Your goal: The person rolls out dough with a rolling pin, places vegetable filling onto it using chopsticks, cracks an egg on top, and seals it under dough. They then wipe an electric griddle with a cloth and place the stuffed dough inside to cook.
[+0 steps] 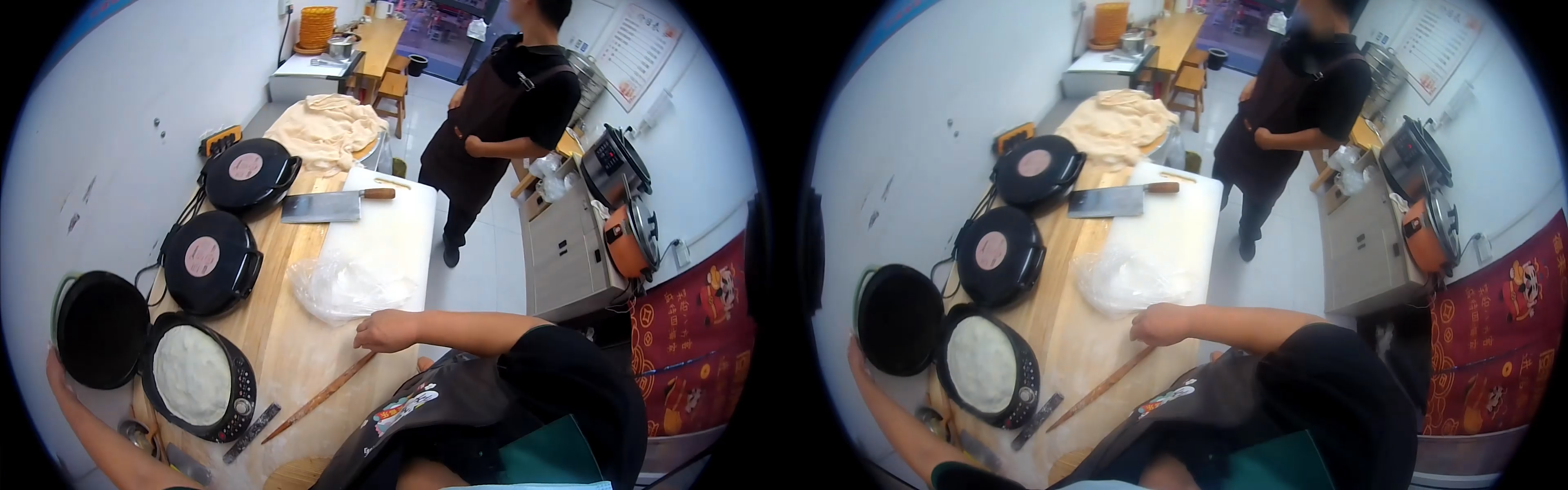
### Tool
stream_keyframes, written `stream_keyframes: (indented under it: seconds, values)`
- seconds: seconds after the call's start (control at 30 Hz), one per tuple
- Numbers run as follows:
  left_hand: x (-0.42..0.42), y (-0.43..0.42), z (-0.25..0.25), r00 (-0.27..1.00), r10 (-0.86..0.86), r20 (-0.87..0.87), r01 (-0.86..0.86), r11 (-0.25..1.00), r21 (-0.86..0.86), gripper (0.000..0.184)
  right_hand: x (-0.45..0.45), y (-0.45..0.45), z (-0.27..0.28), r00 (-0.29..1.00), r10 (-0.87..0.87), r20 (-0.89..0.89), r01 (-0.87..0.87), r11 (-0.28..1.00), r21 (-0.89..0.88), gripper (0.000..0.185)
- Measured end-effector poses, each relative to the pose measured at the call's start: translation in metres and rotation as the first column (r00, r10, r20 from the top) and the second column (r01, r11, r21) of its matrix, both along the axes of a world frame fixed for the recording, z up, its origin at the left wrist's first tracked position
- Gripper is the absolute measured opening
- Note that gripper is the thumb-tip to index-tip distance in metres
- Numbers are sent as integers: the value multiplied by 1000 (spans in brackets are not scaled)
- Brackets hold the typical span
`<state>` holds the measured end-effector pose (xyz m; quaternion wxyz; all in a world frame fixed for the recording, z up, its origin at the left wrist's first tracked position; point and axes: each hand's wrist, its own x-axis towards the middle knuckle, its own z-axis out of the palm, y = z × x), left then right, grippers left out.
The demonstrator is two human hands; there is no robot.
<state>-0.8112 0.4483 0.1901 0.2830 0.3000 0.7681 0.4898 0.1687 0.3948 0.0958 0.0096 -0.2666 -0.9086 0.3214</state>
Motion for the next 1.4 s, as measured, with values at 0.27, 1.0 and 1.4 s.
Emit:
stream_keyframes:
  seconds: [0.27,1.0,1.4]
  values:
    - [182,-106,12,850,-85,-520,124,991,40,35,18,-3,2,1000,27,0,-27,999,25,18]
    - [633,-286,-119,692,-321,-646,25,906,-423,40,178,-15,6,992,104,-73,-102,994,25,23]
    - [797,-286,-135,825,-308,-474,163,932,-323,42,291,-32,-17,988,104,111,-101,994,-35,29]
